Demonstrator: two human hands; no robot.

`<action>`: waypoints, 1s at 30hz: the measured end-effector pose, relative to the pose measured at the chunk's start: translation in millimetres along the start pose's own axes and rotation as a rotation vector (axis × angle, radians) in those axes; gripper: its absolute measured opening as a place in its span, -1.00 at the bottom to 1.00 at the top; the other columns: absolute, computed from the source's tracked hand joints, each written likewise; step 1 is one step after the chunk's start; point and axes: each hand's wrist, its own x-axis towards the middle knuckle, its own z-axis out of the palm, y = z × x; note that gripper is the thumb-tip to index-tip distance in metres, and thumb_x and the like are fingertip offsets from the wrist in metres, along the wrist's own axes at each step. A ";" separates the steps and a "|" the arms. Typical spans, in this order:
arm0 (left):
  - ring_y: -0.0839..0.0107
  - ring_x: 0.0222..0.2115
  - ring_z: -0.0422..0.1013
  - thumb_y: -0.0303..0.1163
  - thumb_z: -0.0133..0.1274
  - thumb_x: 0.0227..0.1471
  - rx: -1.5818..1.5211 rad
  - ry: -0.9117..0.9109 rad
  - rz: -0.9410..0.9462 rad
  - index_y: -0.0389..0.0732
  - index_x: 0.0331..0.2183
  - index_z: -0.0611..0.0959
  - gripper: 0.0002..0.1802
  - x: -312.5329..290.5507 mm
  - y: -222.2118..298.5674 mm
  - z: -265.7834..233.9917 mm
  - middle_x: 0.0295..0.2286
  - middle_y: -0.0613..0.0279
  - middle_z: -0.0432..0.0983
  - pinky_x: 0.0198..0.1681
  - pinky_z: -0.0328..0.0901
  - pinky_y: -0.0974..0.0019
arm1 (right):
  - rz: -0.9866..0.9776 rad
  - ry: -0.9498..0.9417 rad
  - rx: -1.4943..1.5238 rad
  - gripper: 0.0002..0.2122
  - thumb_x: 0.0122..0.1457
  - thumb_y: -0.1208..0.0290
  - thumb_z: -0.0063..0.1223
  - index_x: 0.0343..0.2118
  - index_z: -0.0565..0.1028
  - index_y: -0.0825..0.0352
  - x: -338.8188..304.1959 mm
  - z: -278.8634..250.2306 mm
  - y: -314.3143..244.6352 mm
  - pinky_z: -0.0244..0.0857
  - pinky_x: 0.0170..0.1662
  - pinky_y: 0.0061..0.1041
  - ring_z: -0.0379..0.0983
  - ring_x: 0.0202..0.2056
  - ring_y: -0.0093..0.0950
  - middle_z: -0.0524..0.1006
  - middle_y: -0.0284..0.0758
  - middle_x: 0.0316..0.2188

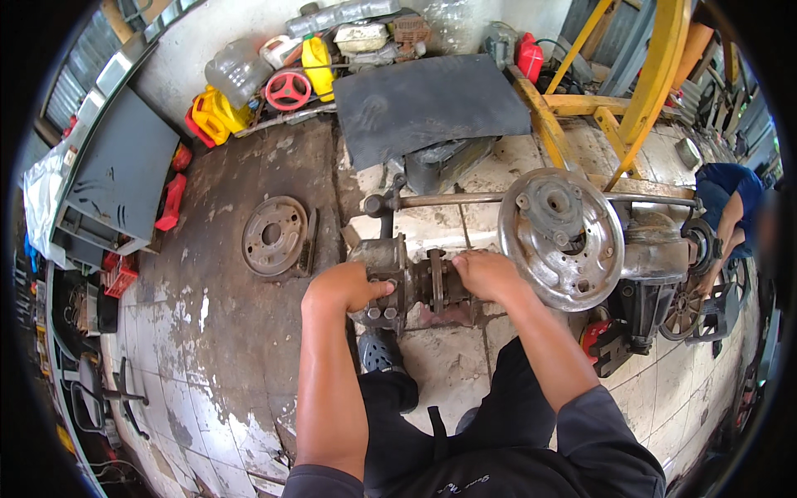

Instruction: The person manipulates a vehicle axle assembly, repeatedly rotating and adjusting a central hub or bearing component with both hands. The person holds the axle steady while turning the hub, occasionally repositioning their grip.

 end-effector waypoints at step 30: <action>-0.07 -0.02 0.39 0.26 0.07 -0.02 0.022 0.018 0.010 -0.41 -0.01 0.50 -0.12 -0.5 -4.6 1.1 -0.08 -0.23 0.47 0.01 0.28 0.08 | -0.023 -0.031 -0.019 -0.47 0.36 0.12 -0.45 -0.25 0.56 0.46 1.7 2.2 -4.5 0.30 -0.03 -0.08 0.47 -0.15 0.01 0.56 0.03 -0.24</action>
